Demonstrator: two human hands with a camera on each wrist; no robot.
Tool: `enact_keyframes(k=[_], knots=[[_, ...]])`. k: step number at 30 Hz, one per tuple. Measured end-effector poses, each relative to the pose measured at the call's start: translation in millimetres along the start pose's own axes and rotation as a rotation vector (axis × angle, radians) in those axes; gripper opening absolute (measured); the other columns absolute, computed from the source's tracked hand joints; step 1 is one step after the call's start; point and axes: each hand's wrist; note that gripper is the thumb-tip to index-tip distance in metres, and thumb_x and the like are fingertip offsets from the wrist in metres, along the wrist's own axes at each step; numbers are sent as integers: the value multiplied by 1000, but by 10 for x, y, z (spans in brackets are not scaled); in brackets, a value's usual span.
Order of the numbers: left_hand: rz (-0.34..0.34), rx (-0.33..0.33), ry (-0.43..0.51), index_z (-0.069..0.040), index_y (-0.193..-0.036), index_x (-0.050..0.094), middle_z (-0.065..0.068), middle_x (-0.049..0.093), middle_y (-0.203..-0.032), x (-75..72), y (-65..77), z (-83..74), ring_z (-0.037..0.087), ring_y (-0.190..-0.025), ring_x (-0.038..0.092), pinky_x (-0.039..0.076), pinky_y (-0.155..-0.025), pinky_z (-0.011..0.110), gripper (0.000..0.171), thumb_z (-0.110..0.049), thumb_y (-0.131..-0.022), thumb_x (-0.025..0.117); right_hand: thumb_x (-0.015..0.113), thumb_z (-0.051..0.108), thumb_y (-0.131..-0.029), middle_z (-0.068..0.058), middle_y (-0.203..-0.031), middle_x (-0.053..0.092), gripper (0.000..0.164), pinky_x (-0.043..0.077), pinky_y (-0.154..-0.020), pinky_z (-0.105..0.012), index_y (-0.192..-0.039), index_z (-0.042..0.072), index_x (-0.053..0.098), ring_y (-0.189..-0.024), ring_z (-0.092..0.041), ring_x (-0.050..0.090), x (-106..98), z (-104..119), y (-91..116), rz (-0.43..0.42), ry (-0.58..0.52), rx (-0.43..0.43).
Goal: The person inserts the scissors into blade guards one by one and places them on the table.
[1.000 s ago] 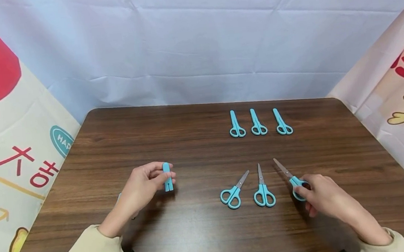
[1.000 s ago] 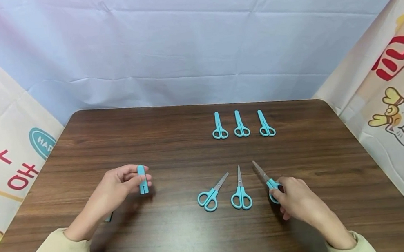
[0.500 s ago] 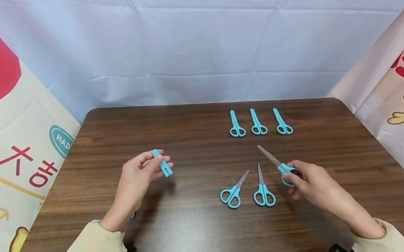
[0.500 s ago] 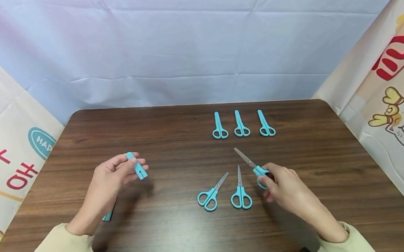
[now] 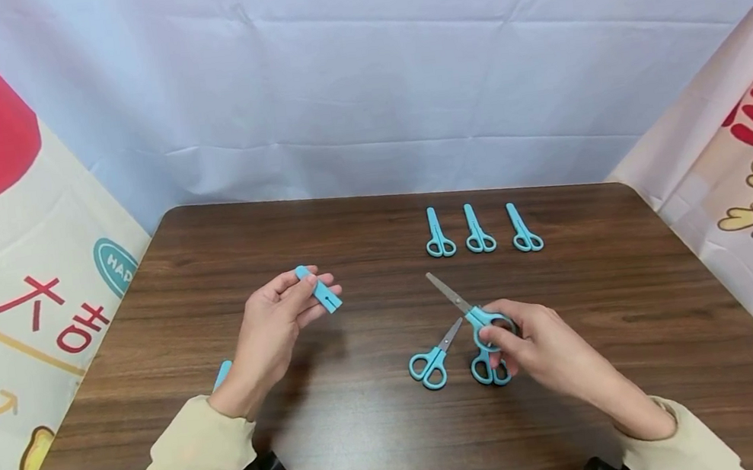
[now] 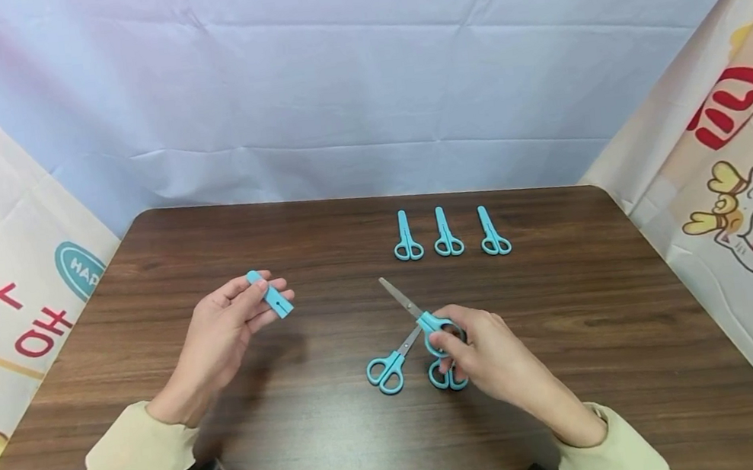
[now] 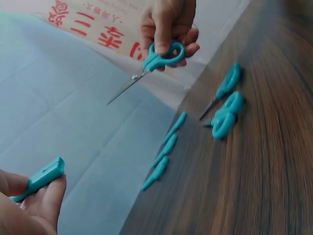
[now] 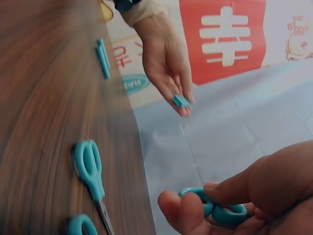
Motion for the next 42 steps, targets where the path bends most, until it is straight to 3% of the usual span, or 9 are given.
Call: enact_keyframes(k=[7, 14, 32, 42], knots=[[17, -13, 133, 10, -130, 54, 24, 64, -127, 126, -35, 4, 31, -113, 71, 55, -100, 40, 30, -7, -106, 59, 65, 14, -104, -3, -71, 68, 14, 56, -52, -32, -115, 5, 67, -56, -19, 64, 143, 127, -46, 78, -56, -23], [22, -23, 198, 10, -133, 52, 23, 65, -127, 230, -33, 14, 30, -113, 71, 54, -100, 40, 30, -5, -107, 56, 66, 10, -103, 0, -73, 69, 9, 57, -53, -32, -110, 5, 68, -59, -16, 65, 275, 201, -73, 113, -65, -67], [33, -45, 215, 12, -135, 50, 26, 62, -130, 372, 26, 106, 31, -115, 70, 55, -101, 39, 33, -4, -107, 55, 65, 8, -103, -5, -77, 72, 7, 58, -54, -31, -109, 4, 67, -64, -27, 69, 397, 275, -141, 168, -86, -78], [68, -61, 216, 9, -133, 52, 23, 65, -128, 510, 97, 148, 30, -117, 69, 55, -101, 39, 29, -5, -108, 55, 66, 11, -103, 0, -69, 66, 8, 57, -51, -35, -109, 7, 68, -58, -16, 64, 450, 297, -190, 139, -90, -84]])
Point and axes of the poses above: each hand's wrist, its own y-axis away from the middle knuckle, its own x-axis out of the palm, z = x × y
